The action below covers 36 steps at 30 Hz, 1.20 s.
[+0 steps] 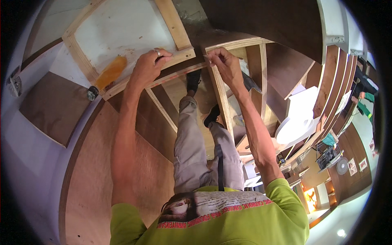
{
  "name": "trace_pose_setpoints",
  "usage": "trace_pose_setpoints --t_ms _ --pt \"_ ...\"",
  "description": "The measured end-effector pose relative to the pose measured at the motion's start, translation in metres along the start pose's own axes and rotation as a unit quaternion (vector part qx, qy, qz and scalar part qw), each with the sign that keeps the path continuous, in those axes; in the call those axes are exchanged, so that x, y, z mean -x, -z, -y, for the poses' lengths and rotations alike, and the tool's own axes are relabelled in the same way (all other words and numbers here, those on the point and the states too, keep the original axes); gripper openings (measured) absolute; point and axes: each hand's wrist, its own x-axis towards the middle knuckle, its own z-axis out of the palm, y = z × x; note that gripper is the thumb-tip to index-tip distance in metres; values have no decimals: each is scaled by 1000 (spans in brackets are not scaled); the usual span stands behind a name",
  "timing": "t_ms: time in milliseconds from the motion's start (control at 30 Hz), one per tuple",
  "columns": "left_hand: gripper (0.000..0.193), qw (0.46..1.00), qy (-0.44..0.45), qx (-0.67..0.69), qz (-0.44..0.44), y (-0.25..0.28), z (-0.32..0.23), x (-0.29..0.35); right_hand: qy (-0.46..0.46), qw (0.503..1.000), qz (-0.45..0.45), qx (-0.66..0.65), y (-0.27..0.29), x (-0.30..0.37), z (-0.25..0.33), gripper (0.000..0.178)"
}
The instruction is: The person cuts a piece of sandpaper with scissors and then uses it to sand the edges of a wooden frame. They then apply a liquid finish to the frame using a brush.
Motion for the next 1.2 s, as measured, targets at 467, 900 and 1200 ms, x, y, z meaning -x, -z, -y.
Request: trace_pose_setpoints --t_ms 467,900,1200 --pt "22 947 -10 -72 -312 -34 -17 11 -96 995 -3 -15 10 144 -85 20" --pt "18 949 129 222 -186 -171 -108 130 -167 972 -163 -24 92 292 -140 31" --pt "24 955 25 105 -275 -181 -135 155 -158 947 -268 -86 138 403 -220 18"
